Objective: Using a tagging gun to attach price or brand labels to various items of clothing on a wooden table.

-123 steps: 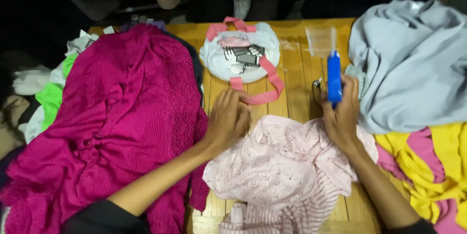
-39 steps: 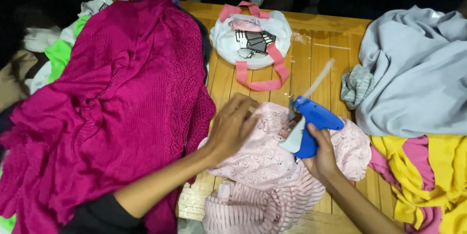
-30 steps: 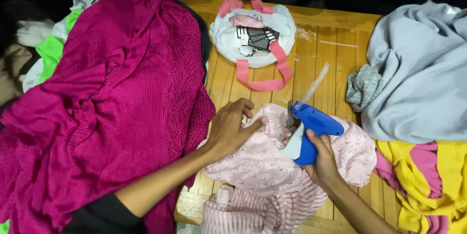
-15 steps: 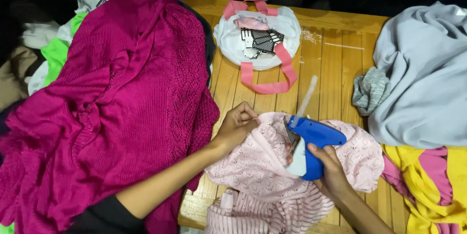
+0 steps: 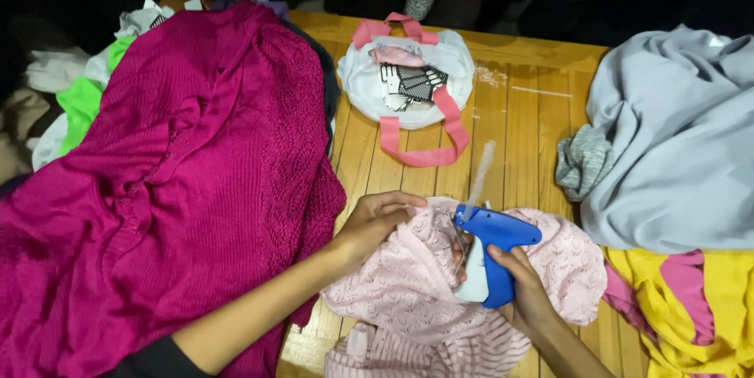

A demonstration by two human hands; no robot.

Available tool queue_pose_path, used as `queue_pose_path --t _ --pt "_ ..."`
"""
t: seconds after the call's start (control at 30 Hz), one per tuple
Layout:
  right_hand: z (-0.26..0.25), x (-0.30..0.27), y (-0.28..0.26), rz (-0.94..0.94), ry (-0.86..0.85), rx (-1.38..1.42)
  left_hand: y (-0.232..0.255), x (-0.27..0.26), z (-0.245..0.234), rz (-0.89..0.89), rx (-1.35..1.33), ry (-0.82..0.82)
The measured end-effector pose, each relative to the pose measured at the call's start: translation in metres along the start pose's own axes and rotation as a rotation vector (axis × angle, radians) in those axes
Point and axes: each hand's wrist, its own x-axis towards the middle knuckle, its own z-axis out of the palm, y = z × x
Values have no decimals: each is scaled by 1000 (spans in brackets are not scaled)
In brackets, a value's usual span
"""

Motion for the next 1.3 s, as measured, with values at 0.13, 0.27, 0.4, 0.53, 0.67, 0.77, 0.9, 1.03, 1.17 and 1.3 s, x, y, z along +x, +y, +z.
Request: queue_pose_path --t 0.13,0.27,0.4,0.53,0.67,0.77,0.9,1.03,1.17,1.3 --pt "1 2 -3 -23 -46 34 6 -1 5 -92 -253 86" --pt "5 -3 -9 52 -43 -14 -4 -1 4 -61 -241 68" --pt "5 -3 -8 62 -4 -21 -13 0 2 -10 -287 -6" --pt "0 2 -5 42 -32 -1 -19 2 1 27 -307 -66" --pt "1 0 -4 -9 -229 14 -20 0 2 39 -238 -54" --pt "3 -2 -6 -2 -178 -2 -20 0 2 20 -282 -29" --pt "5 -3 -9 45 -57 -36 -23 2 1 0 -355 -10" --pt "1 -2 -4 14 -85 -26 -27 2 1 -5 -340 -15" --pt "-1 3 -4 -41 -278 14 -27 5 0 24 -373 -29" --pt "10 -12 -13 -93 -507 35 -28 4 1 12 -380 -40"
